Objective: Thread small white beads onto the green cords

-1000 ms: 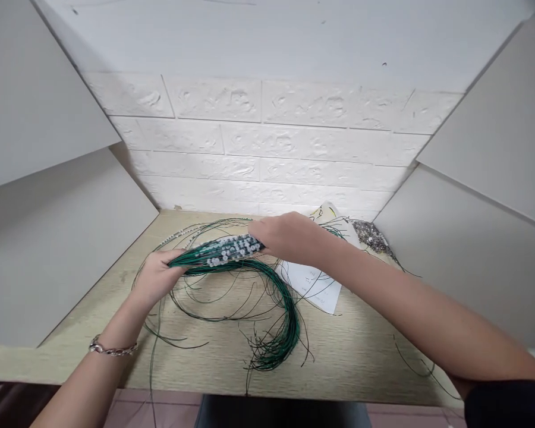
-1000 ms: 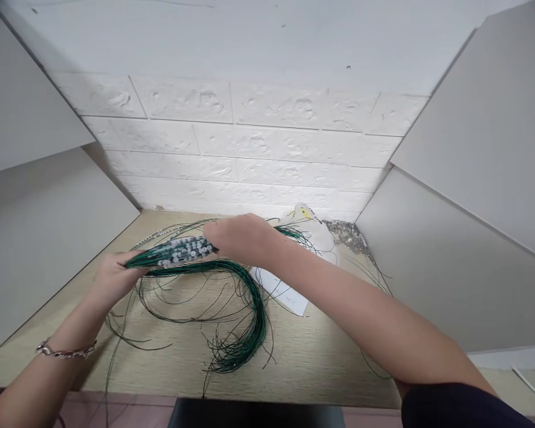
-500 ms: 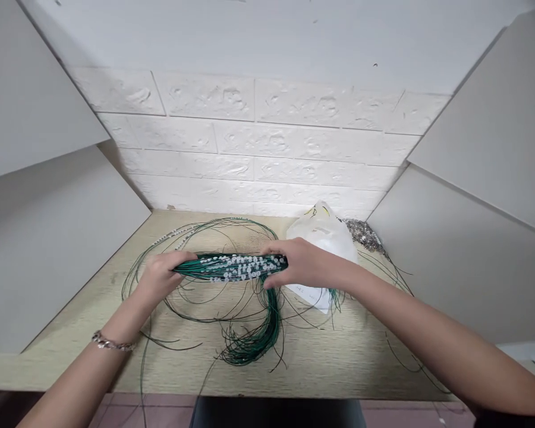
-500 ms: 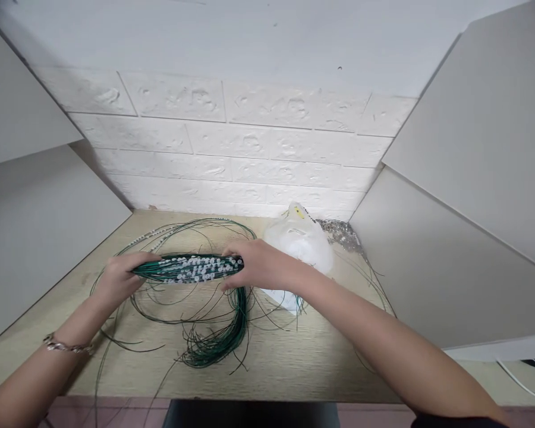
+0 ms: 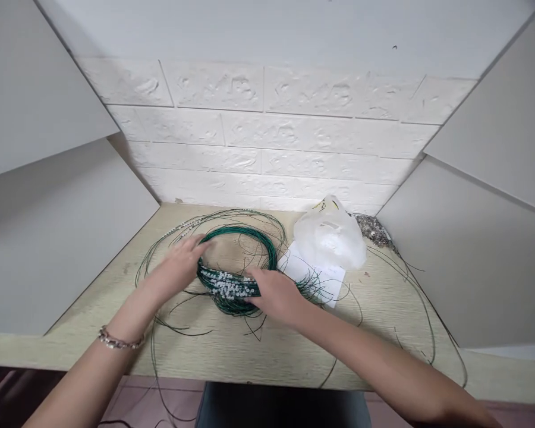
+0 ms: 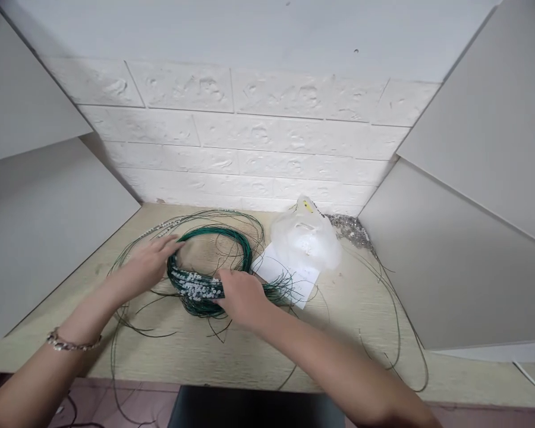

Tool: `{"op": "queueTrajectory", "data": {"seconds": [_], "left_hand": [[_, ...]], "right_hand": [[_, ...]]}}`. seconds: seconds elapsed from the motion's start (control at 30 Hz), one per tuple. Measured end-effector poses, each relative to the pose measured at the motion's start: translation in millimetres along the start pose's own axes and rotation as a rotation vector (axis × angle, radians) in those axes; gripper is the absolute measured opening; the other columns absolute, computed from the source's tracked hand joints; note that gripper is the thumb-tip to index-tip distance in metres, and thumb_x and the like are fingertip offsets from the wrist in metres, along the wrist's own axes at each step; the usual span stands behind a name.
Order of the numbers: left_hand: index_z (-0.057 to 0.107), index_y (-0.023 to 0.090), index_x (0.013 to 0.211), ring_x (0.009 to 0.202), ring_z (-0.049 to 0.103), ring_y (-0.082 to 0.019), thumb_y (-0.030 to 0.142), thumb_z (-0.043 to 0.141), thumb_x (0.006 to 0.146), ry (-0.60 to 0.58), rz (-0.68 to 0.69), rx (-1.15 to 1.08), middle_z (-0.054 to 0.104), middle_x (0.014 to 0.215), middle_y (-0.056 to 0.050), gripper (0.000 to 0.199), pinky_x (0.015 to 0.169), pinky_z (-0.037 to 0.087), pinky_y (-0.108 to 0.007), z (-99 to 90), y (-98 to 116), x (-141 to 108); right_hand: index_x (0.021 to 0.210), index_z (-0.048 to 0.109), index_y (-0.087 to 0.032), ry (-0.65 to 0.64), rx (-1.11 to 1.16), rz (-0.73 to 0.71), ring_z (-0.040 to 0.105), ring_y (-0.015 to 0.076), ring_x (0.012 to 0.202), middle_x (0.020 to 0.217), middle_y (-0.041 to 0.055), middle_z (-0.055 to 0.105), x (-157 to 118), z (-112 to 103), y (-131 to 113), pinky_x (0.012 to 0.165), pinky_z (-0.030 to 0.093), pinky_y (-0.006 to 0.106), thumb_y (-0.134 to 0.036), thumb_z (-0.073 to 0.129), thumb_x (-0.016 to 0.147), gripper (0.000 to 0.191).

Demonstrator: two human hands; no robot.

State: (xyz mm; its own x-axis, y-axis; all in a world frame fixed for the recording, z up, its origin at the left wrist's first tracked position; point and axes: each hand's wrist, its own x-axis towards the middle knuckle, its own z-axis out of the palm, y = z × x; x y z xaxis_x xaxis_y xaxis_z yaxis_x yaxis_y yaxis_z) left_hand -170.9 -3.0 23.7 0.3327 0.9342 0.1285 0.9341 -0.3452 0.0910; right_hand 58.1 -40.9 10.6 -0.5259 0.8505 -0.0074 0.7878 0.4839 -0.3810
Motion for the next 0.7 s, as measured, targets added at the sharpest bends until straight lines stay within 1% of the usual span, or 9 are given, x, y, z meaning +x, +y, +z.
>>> {"op": "queueTrajectory", "data": {"seconds": [0.07,0.13,0.23,0.27,0.33,0.4,0.5,0.63,0.7], "left_hand": [[0.050,0.016,0.118,0.115,0.042,-0.022,0.018,0.035,0.080,-0.075,0.166,-0.144,0.047,0.126,-0.011,0.041,0.096,0.033,-0.037,-4.5,23.1,-3.6],[0.056,0.020,0.110,0.106,0.048,-0.020,0.031,0.035,0.084,-0.206,0.252,-0.249,0.056,0.115,-0.007,0.035,0.092,0.035,-0.034,-6.8,41.9,-1.6],[0.062,0.019,0.093,0.085,0.055,-0.018,0.038,0.038,0.084,-0.346,0.285,-0.326,0.063,0.089,-0.004,0.032,0.080,0.039,-0.031,-5.4,52.9,7.0],[0.063,0.018,0.089,0.079,0.054,-0.017,0.039,0.038,0.083,-0.370,0.276,-0.356,0.062,0.083,-0.004,0.033,0.074,0.039,-0.028,-4.7,52.7,9.9],[0.062,0.016,0.084,0.072,0.053,-0.015,0.041,0.039,0.082,-0.398,0.242,-0.429,0.061,0.077,-0.003,0.033,0.064,0.038,-0.025,-4.9,50.0,14.3],[0.062,0.016,0.084,0.070,0.051,-0.014,0.042,0.040,0.082,-0.407,0.214,-0.499,0.060,0.076,-0.002,0.034,0.061,0.037,-0.024,-8.6,47.6,16.7],[0.062,0.016,0.084,0.070,0.050,-0.014,0.044,0.039,0.082,-0.376,0.176,-0.566,0.060,0.077,-0.002,0.036,0.062,0.036,-0.024,-19.0,48.8,18.1],[0.060,0.016,0.075,0.065,0.047,-0.013,0.045,0.036,0.082,-0.287,0.103,-0.595,0.057,0.069,-0.001,0.038,0.059,0.035,-0.023,-33.0,56.3,20.5],[0.056,0.016,0.072,0.061,0.045,-0.012,0.045,0.034,0.083,-0.232,0.083,-0.644,0.053,0.066,0.000,0.038,0.056,0.034,-0.023,-38.1,60.5,22.2]], "right_hand": [[0.109,0.048,-0.019,-0.049,0.177,-0.005,0.056,0.0221,0.092,0.100,0.0069,0.061,4.3,-5.0,7.1,0.069,0.042,0.030,-0.042,0.063,0.067,0.049],[0.101,0.053,-0.020,-0.138,0.290,-0.007,0.056,0.0211,0.087,0.096,0.0049,0.061,8.6,-11.2,12.8,0.065,0.041,0.028,-0.049,0.063,0.063,0.050],[0.076,0.057,-0.018,-0.279,0.371,0.034,0.054,0.0157,0.066,0.071,0.0014,0.059,15.0,-19.0,17.3,0.052,0.035,0.024,-0.058,0.052,0.068,0.041],[0.069,0.055,-0.017,-0.306,0.389,0.052,0.051,0.0138,0.061,0.064,0.0005,0.055,16.9,-21.1,18.0,0.050,0.033,0.023,-0.059,0.047,0.072,0.043],[0.063,0.051,-0.016,-0.323,0.425,0.065,0.045,0.0112,0.056,0.059,-0.0009,0.050,20.2,-25.3,18.8,0.049,0.030,0.023,-0.057,0.043,0.076,0.044],[0.063,0.051,-0.016,-0.321,0.471,0.063,0.044,0.0102,0.058,0.061,-0.0014,0.049,22.6,-30.4,19.4,0.051,0.031,0.023,-0.053,0.043,0.078,0.040],[0.068,0.053,-0.016,-0.310,0.565,0.076,0.047,0.0102,0.063,0.068,-0.0004,0.053,26.3,-40.3,20.2,0.058,0.035,0.023,-0.044,0.042,0.081,0.033],[0.072,0.051,-0.016,-0.388,0.766,0.124,0.052,0.0091,0.059,0.072,0.0021,0.058,33.8,-55.6,20.8,0.059,0.040,0.023,-0.038,0.040,0.085,0.027],[0.072,0.049,-0.016,-0.372,0.792,0.110,0.053,0.0092,0.058,0.071,0.0030,0.059,37.4,-64.1,21.0,0.060,0.042,0.024,-0.040,0.040,0.085,0.029]]}}
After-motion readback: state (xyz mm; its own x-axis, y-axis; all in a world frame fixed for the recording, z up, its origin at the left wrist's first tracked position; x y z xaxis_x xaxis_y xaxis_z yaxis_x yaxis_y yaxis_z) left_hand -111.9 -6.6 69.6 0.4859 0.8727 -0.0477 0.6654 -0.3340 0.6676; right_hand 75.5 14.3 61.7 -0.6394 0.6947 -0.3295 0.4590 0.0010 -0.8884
